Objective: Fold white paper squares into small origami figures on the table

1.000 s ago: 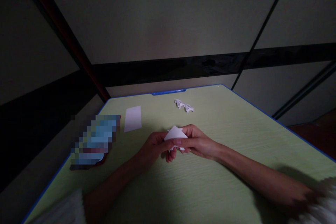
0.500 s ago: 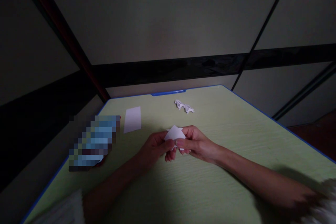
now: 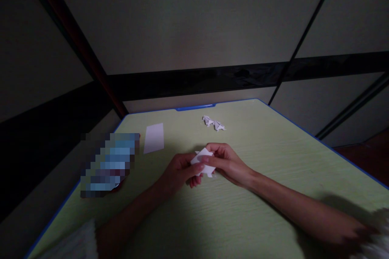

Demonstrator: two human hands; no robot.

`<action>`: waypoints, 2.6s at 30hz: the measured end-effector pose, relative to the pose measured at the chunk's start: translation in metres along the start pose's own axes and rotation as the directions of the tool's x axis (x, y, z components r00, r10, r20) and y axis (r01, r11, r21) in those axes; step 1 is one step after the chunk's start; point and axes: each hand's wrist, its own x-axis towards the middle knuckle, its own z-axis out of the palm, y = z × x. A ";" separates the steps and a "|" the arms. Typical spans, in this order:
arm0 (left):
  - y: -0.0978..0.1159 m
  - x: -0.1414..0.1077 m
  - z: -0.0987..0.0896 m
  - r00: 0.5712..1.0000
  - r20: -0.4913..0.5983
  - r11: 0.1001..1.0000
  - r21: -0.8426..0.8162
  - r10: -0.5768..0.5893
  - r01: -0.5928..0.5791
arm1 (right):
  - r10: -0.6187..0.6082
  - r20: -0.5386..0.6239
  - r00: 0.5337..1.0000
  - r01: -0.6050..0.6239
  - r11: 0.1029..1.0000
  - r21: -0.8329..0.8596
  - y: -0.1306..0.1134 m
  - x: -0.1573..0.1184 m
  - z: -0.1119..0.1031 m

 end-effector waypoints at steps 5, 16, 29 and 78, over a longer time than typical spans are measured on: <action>0.004 0.001 0.003 0.996 -0.086 0.999 0.033 0.024 -0.022 | -0.025 -0.110 0.994 0.027 0.999 0.018 0.001 0.002 0.001; 0.012 0.002 0.006 0.909 -0.410 0.996 -0.015 0.069 -0.083 | 0.003 -0.260 0.965 -0.010 1.000 -0.025 0.000 0.005 0.000; 0.011 -0.001 0.006 0.905 -0.412 0.989 -0.050 0.107 -0.140 | -0.004 -0.241 0.971 -0.007 0.999 -0.045 0.003 0.004 -0.002; 0.008 0.002 0.001 0.911 -0.409 0.969 -0.201 0.048 -0.142 | 0.019 -0.136 0.991 -0.030 0.996 -0.083 0.000 0.005 -0.002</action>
